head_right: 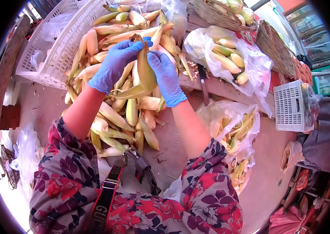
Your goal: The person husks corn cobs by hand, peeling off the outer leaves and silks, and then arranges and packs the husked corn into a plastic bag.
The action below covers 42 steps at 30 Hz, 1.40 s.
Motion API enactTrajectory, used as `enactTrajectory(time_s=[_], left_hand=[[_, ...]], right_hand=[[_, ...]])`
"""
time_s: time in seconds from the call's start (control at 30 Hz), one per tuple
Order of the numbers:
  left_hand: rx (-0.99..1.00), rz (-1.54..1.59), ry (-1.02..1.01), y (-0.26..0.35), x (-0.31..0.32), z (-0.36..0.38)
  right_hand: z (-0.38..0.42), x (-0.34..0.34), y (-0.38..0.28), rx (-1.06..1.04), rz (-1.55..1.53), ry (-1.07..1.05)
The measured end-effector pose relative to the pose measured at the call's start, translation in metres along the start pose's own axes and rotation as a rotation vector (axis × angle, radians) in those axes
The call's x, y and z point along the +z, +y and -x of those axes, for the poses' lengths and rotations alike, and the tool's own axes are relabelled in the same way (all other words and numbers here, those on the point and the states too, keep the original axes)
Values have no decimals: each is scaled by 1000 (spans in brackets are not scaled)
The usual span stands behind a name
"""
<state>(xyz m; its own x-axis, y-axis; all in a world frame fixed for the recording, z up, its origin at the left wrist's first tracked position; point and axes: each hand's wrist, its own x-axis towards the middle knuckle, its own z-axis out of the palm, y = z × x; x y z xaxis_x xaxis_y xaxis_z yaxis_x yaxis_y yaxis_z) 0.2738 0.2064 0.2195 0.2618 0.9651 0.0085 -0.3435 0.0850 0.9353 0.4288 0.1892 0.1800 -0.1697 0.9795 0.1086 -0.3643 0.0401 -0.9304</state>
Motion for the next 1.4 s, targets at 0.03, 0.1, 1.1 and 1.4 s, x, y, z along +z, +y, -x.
enactTrajectory(time_s=[0.03,0.1,1.1,1.4], left_hand=[[-13,-78,19,-4,0,-2],[-33,-7,81,-17,4,-2],[33,957,-447,-25,-106,-49],[16,234,24,-51,-31,-7]], right_hand=[[-2,9,-5,-97,109,91],[-5,18,-5,-259,271,252],[13,42,19,-113,367,-67],[15,45,40,-219,921,154]])
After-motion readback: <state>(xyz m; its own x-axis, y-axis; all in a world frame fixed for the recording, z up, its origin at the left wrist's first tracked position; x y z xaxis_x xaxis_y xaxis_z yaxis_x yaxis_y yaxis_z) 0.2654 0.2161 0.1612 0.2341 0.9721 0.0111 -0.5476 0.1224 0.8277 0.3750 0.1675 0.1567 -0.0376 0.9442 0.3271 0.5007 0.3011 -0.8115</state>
